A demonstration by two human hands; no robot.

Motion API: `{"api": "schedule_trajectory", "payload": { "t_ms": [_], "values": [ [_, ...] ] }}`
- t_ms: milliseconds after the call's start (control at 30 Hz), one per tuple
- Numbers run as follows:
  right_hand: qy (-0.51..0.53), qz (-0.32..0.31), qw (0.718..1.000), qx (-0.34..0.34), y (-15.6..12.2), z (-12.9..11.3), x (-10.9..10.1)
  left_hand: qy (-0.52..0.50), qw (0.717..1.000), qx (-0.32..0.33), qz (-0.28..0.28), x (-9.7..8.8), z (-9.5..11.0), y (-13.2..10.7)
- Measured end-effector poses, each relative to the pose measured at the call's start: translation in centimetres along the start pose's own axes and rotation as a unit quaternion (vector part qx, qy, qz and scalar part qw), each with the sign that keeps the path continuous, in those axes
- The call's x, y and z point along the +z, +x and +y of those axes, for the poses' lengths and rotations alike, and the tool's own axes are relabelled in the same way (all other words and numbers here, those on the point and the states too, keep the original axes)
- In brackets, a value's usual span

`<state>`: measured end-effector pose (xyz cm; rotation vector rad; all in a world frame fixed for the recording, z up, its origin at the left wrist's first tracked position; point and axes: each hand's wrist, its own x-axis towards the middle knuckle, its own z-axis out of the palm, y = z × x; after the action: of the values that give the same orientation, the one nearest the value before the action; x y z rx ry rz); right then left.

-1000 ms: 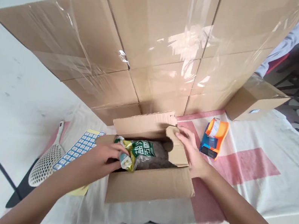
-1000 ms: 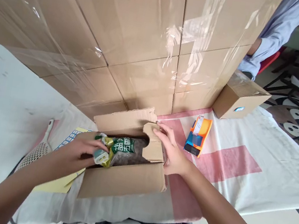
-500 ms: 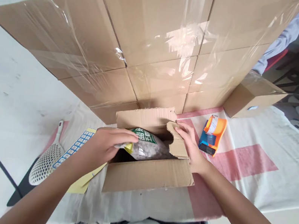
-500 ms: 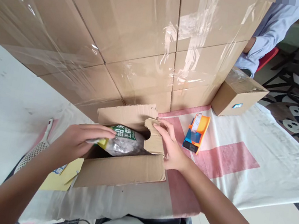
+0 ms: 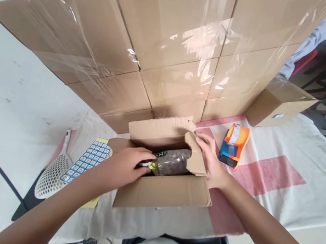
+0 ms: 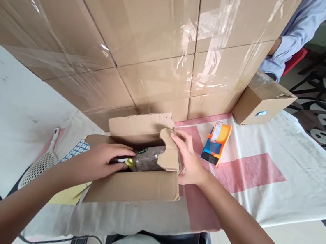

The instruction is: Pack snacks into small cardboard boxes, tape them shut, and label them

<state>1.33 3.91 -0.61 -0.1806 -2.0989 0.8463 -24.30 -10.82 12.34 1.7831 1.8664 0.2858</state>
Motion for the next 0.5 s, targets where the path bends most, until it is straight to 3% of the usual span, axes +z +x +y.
{"api": "schedule_trajectory", "payload": {
  "t_ms": [100, 200, 267, 300, 333, 400, 433, 500],
  "values": [
    [0.012, -0.009, 1.000, 0.000, -0.3, 0.3, 0.3, 0.151, 0.986, 0.069, 0.011, -0.4, 1.3, 0.0],
    [0.018, -0.013, 1.000, -0.002, -0.5, 0.3, 0.2, 0.127, 0.979, 0.145, -0.065, 0.0, 2.2, 0.1],
    [0.016, -0.022, 1.000, 0.002, -0.6, 0.1, 0.0, 0.091, 0.976, 0.168, -0.101, 0.4, 1.3, -0.4],
    [0.013, -0.023, 1.000, 0.006, -0.6, -0.1, -0.1, 0.081, 0.980, 0.159, -0.089, 0.5, 0.2, -1.0],
    [0.009, -0.022, 1.000, 0.010, -0.6, -0.2, -0.2, 0.079, 0.988, 0.123, -0.046, 0.5, -1.4, -1.9],
    [-0.002, -0.014, 1.000, 0.014, -0.6, -0.5, -0.2, 0.089, 0.991, -0.015, 0.099, 0.5, -5.9, -4.3],
    [-0.007, -0.008, 1.000, 0.013, -0.6, -0.5, -0.1, 0.099, 0.964, -0.132, 0.208, 0.4, -8.6, -5.5],
    [-0.010, -0.001, 1.000, 0.013, -0.6, -0.5, 0.2, 0.119, 0.902, -0.282, 0.306, 0.4, -13.9, -7.6]
  ]
}}
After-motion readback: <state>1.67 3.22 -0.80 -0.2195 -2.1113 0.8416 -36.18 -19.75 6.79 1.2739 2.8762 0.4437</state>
